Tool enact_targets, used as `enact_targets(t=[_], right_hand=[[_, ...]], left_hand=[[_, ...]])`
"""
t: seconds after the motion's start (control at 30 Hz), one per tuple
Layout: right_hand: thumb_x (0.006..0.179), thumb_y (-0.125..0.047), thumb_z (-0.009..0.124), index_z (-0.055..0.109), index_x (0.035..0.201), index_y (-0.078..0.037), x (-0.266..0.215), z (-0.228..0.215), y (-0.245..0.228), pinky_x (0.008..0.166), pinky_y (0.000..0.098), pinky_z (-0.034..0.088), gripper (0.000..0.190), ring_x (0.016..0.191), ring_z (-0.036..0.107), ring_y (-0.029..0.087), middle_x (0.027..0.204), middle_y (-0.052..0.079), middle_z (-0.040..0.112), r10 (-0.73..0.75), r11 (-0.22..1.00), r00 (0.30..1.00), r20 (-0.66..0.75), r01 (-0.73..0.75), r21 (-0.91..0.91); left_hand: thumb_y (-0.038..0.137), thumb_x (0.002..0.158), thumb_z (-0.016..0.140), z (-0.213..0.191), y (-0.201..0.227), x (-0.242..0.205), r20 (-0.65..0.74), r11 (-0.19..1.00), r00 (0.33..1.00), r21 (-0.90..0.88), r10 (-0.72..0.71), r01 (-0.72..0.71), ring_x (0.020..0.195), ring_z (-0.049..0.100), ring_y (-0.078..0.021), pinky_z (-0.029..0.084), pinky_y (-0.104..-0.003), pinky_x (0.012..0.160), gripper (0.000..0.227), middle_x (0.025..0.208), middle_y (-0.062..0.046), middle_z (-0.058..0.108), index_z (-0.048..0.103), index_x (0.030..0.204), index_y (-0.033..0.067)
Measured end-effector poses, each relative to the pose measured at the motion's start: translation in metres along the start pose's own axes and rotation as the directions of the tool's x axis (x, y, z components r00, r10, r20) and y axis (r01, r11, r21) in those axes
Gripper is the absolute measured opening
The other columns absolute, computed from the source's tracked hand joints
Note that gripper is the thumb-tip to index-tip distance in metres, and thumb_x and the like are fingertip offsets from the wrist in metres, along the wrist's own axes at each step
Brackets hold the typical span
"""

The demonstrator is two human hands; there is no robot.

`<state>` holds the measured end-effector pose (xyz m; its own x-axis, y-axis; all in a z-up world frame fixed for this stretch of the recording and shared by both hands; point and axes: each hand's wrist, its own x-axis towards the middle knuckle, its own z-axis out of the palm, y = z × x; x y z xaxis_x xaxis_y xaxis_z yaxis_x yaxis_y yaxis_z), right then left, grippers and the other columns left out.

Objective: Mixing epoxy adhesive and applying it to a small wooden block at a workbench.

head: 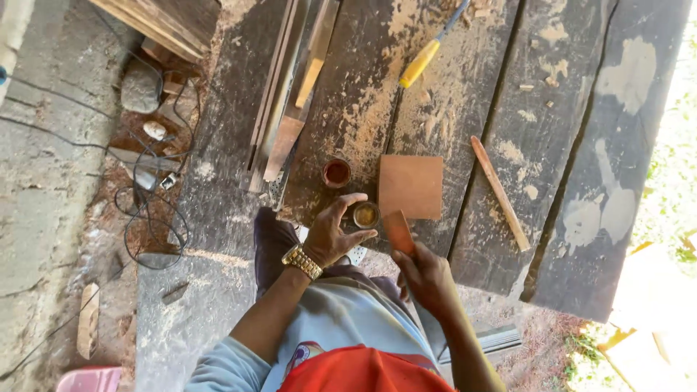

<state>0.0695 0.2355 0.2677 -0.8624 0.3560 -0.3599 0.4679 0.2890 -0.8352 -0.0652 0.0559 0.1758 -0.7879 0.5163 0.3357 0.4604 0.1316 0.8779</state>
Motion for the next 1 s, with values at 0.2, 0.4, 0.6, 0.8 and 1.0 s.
enact_targets(t=[0.2, 0.4, 0.6, 0.8, 1.0], right_hand=[[0.096, -0.029, 0.058, 0.063, 0.099, -0.005, 0.009, 0.010, -0.029, 0.042, 0.0336, 0.055, 0.025, 0.044, 0.068, 0.017, 0.057, 0.010, 0.066, 0.236, 0.968, 0.971, 0.038, -0.232, -0.095], [0.098, -0.031, 0.060, 0.061, 0.092, -0.002, 0.014, 0.011, -0.017, 0.039, 0.0344, 0.051, 0.029, 0.041, 0.065, 0.018, 0.057, 0.011, 0.065, 0.249, 0.957, 0.967, 0.052, -0.237, -0.167], [0.098, -0.034, 0.061, 0.047, 0.088, -0.002, 0.023, 0.001, -0.008, 0.035, 0.0338, 0.046, 0.036, 0.037, 0.060, 0.019, 0.055, 0.008, 0.060, 0.272, 0.960, 0.936, 0.224, -0.280, 0.004], [0.098, -0.037, 0.060, 0.051, 0.091, -0.004, 0.025, -0.003, -0.021, 0.030, 0.0328, 0.044, 0.035, 0.033, 0.054, 0.018, 0.054, 0.008, 0.057, 0.420, 0.861, 0.837, 0.351, -0.490, 0.136], [0.099, -0.036, 0.056, 0.056, 0.095, -0.007, 0.015, 0.001, -0.027, 0.033, 0.0302, 0.043, 0.029, 0.037, 0.053, 0.014, 0.055, 0.003, 0.056, 0.336, 0.921, 0.861, 0.381, -0.386, 0.060]], left_hand=[[0.033, 0.082, 0.087, -0.010, 0.009, 0.002, 0.072, 0.995, 0.997, -0.093, -0.035, 0.042, 0.126, 0.065, -0.0299, 0.053, -0.039, 0.106, 0.070, 0.136, -0.015, 0.066, 0.055, 0.139, 0.0083], [0.033, 0.086, 0.084, -0.008, 0.001, 0.001, 0.100, 0.996, 0.995, -0.081, -0.019, 0.028, 0.128, 0.065, -0.0316, 0.053, -0.040, 0.107, 0.065, 0.138, -0.015, 0.066, 0.056, 0.139, 0.0082], [0.033, 0.088, 0.083, -0.006, 0.000, 0.003, 0.076, 0.998, 0.997, -0.057, 0.030, -0.025, 0.125, 0.066, -0.0327, 0.056, -0.040, 0.105, 0.065, 0.136, -0.016, 0.067, 0.053, 0.140, 0.0059], [0.032, 0.088, 0.083, 0.001, -0.003, 0.000, 0.083, 1.000, 0.997, -0.016, 0.007, -0.006, 0.124, 0.067, -0.0337, 0.056, -0.040, 0.104, 0.068, 0.136, -0.017, 0.066, 0.051, 0.142, 0.0050], [0.029, 0.083, 0.083, 0.007, -0.002, 0.002, 0.022, 0.997, 0.997, 0.019, 0.074, -0.074, 0.122, 0.066, -0.0346, 0.055, -0.042, 0.105, 0.070, 0.132, -0.017, 0.066, 0.051, 0.141, 0.0059]])
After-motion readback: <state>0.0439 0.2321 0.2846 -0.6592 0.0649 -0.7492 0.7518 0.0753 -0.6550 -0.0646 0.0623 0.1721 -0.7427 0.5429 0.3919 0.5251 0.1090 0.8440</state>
